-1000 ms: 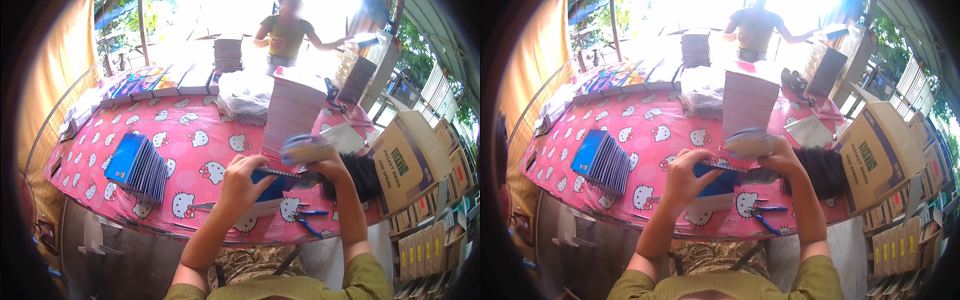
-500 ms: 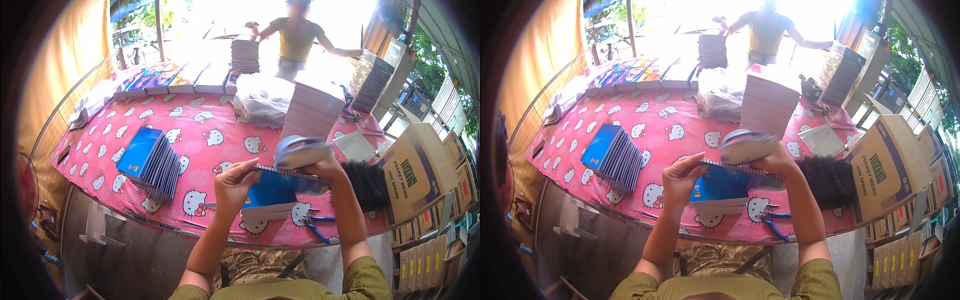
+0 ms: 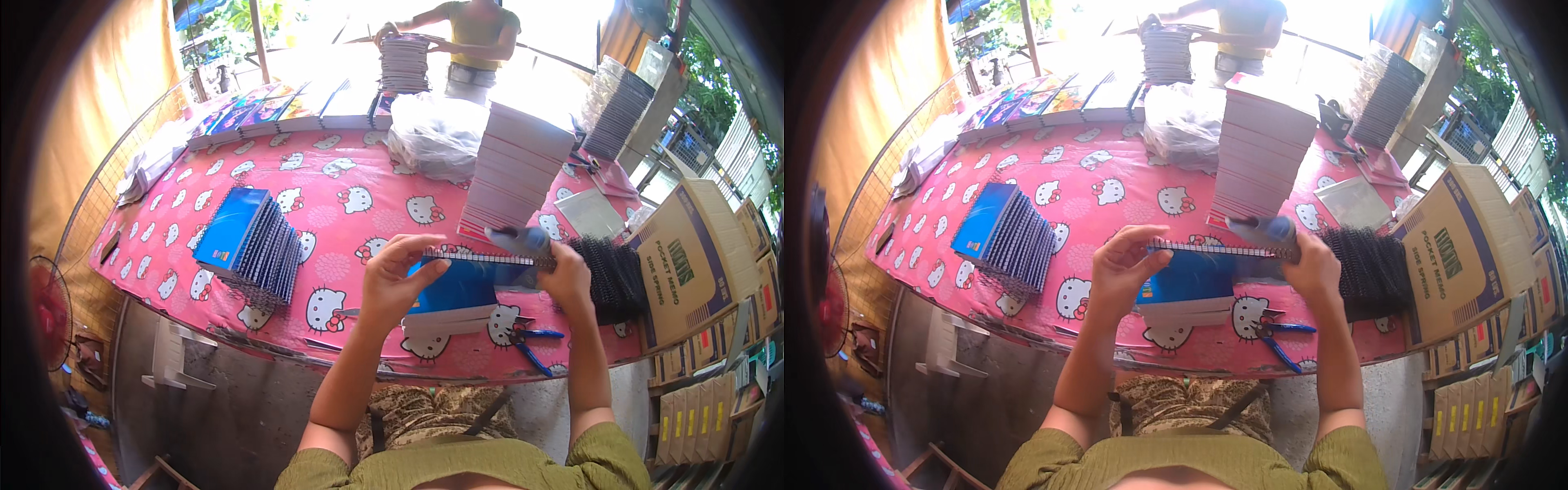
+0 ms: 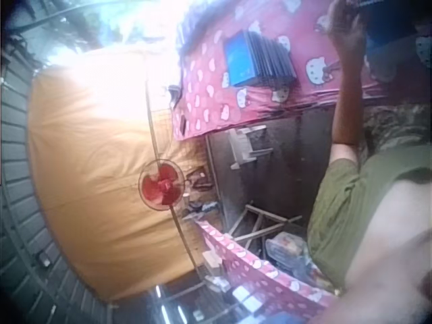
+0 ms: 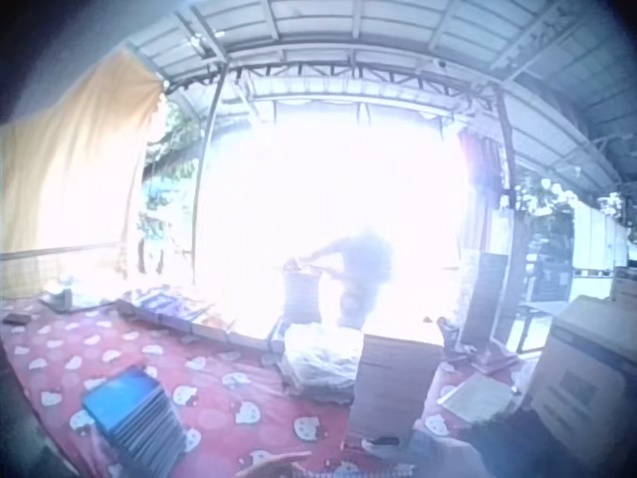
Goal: The person inserts plastic spiral coils into the pre-punched holes of small notebooks by hand and uses a pair of pliers to trim and crimp the ends of the coils.
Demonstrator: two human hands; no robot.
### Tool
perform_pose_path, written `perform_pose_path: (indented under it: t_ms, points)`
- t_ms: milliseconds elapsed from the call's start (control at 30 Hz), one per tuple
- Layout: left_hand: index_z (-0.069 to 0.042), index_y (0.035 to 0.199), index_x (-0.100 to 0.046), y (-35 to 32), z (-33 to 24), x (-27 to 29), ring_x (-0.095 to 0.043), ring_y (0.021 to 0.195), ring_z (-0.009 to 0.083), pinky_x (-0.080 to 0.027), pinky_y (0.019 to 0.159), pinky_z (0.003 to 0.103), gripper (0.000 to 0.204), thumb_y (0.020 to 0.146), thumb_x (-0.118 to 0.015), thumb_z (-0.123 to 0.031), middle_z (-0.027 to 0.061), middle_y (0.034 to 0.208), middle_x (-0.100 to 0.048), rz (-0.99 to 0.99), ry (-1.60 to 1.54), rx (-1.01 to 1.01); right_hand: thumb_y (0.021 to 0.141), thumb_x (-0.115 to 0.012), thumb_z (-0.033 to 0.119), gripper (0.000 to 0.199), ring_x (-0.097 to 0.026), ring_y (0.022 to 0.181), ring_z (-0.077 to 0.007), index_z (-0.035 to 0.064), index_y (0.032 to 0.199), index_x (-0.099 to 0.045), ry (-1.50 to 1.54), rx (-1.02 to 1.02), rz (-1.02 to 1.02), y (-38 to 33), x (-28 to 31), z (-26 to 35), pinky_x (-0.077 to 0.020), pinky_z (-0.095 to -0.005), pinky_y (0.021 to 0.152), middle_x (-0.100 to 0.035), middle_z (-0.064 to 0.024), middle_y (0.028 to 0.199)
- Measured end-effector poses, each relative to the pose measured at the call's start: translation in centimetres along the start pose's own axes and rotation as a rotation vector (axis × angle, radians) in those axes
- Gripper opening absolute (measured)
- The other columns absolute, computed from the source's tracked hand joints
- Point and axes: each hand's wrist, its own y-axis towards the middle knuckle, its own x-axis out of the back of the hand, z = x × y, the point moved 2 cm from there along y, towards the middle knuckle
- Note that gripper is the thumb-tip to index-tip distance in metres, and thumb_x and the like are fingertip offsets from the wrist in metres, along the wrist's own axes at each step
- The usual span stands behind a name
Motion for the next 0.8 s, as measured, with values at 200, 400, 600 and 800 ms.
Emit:
perform_pose_path:
  t_ms: [200,400,600,800]
  points:
    - [-0.001,0.099,-0.069,-0.6,-3.3,-1.9,-0.065,0.085,0.0161,-0.054,0.075,0.029,0.025,0.076,-0.072,0.010,0.0090,0.093,-0.067,-0.063,0.349,-0.373,0.073,-0.077,0.027,0.055,-0.052,0.114,-0.0350,0.0031,0.118,-0.056,-0.122,0.142,-0.086,-6.0,-3.8,-2.5,-0.0462,-0.0442,0.092,-0.055,-0.0181,0.120]
    - [0.000,0.102,-0.069,-5.5,-2.3,-2.8,-0.067,0.087,0.0247,-0.055,0.074,0.033,0.031,0.072,-0.072,0.008,0.0151,0.098,-0.068,0.205,0.675,-0.559,0.081,-0.073,0.025,0.057,-0.051,0.116,-0.0364,-0.0008,0.127,-0.053,-0.117,0.225,0.028,-13.4,-3.6,-1.8,-0.0431,-0.0417,0.096,-0.050,-0.0224,0.127]
    - [0.002,0.093,-0.068,-7.0,0.3,-3.0,-0.067,0.086,0.0235,-0.054,0.073,0.032,0.025,0.070,-0.078,0.006,0.0140,0.098,-0.067,0.066,0.599,-0.440,0.082,-0.073,0.021,0.038,-0.061,0.090,-0.0300,-0.0027,0.110,-0.062,0.426,0.175,0.005,-13.4,-1.3,1.3,-0.0513,-0.0353,0.075,-0.060,-0.0179,0.102]
    - [0.003,0.091,-0.068,-7.0,-0.2,-3.3,-0.067,0.087,0.0245,-0.054,0.075,0.033,0.024,0.069,-0.076,0.008,0.0142,0.097,-0.068,0.062,0.614,-0.468,0.077,-0.078,0.020,0.040,-0.061,0.088,-0.0311,-0.0018,0.107,-0.063,0.513,0.399,-0.065,-11.6,2.2,7.9,-0.0515,-0.0383,0.075,-0.061,-0.0169,0.100]
